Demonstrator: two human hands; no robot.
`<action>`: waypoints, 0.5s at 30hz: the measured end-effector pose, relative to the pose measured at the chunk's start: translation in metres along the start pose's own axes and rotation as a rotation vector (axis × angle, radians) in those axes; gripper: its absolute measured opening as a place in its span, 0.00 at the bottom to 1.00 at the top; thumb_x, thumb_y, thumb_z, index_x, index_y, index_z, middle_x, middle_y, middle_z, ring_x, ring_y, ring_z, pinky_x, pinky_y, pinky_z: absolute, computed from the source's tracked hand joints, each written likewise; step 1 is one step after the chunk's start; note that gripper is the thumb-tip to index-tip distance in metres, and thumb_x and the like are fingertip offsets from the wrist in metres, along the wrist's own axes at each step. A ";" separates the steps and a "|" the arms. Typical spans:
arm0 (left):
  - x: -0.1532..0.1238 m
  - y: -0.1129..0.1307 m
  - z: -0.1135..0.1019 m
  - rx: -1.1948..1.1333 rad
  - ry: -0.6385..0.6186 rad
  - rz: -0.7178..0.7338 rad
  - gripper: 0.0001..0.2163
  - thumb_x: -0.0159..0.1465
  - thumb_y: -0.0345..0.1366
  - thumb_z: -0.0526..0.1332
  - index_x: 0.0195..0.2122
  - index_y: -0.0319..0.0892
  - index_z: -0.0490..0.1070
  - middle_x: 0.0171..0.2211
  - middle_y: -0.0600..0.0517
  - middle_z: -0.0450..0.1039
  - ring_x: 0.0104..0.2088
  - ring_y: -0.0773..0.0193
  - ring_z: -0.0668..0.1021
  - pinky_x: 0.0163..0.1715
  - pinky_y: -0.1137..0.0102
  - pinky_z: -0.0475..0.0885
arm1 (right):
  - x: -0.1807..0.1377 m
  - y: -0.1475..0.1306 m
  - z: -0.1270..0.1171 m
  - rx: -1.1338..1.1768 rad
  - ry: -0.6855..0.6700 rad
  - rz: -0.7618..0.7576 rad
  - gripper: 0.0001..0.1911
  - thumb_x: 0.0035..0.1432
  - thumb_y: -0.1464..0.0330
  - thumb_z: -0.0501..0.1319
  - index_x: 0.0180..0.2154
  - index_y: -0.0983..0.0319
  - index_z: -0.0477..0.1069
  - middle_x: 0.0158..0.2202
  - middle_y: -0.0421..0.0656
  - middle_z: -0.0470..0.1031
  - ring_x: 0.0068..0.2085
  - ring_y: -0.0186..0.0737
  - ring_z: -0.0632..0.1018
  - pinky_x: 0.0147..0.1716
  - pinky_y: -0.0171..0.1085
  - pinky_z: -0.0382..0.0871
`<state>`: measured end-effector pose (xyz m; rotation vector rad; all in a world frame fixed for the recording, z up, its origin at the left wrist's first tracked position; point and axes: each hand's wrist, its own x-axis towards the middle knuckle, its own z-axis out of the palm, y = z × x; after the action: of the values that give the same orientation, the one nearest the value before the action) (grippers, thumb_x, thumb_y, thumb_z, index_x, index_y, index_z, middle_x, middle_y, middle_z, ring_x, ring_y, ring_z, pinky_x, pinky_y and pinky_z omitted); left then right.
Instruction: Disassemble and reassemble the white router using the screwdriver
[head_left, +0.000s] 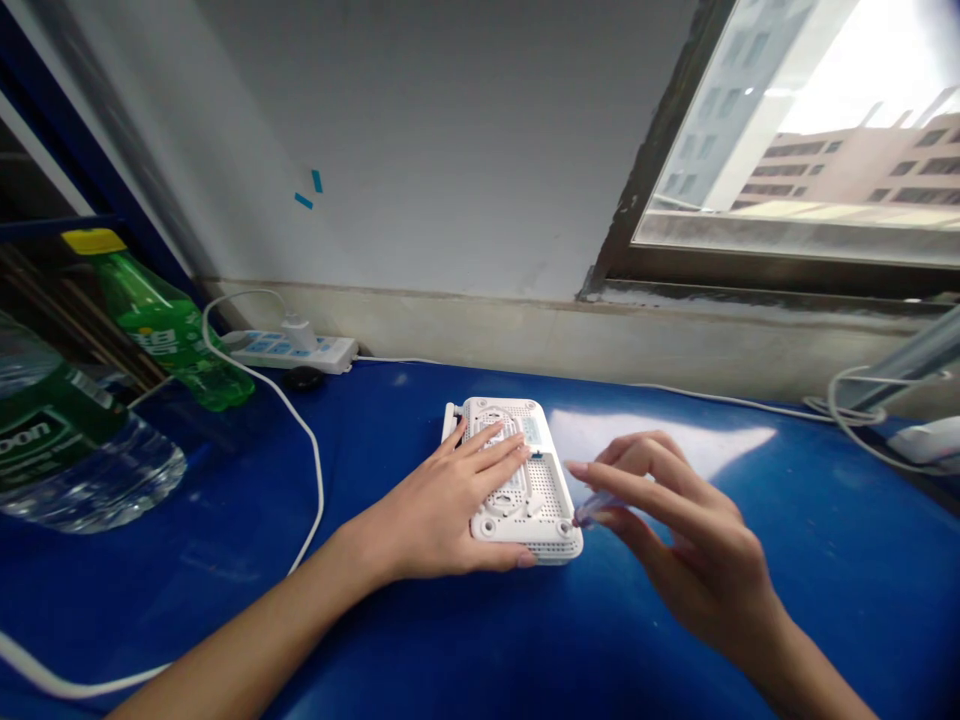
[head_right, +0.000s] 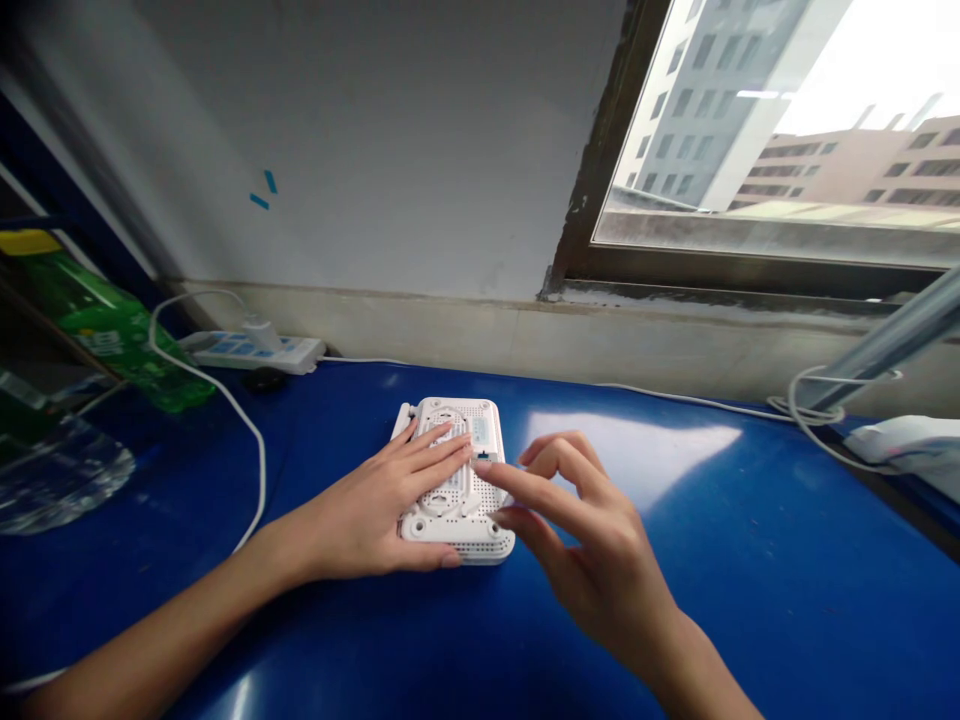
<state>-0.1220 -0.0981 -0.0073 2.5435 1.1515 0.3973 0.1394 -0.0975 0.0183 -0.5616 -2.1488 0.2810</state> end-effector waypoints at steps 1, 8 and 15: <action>0.000 0.000 0.000 -0.002 0.003 0.004 0.46 0.63 0.65 0.60 0.75 0.45 0.47 0.74 0.47 0.47 0.75 0.46 0.47 0.73 0.47 0.37 | 0.000 -0.001 0.001 0.016 -0.035 0.010 0.24 0.67 0.80 0.58 0.61 0.60 0.70 0.44 0.48 0.75 0.50 0.45 0.73 0.45 0.44 0.74; 0.000 0.001 0.000 -0.002 -0.004 -0.001 0.46 0.63 0.65 0.60 0.75 0.46 0.48 0.75 0.48 0.47 0.75 0.46 0.47 0.73 0.47 0.36 | 0.004 -0.002 0.006 0.070 -0.004 -0.014 0.22 0.64 0.82 0.61 0.56 0.61 0.73 0.44 0.47 0.78 0.46 0.42 0.75 0.41 0.40 0.74; 0.000 0.000 0.000 0.002 0.000 0.003 0.46 0.64 0.65 0.60 0.75 0.45 0.47 0.75 0.49 0.46 0.75 0.47 0.47 0.73 0.49 0.35 | 0.001 0.001 0.003 0.000 -0.006 0.044 0.19 0.66 0.77 0.62 0.56 0.60 0.73 0.40 0.47 0.74 0.41 0.42 0.75 0.37 0.40 0.73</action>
<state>-0.1213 -0.0979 -0.0076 2.5477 1.1483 0.3975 0.1367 -0.0967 0.0166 -0.6094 -2.1448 0.3068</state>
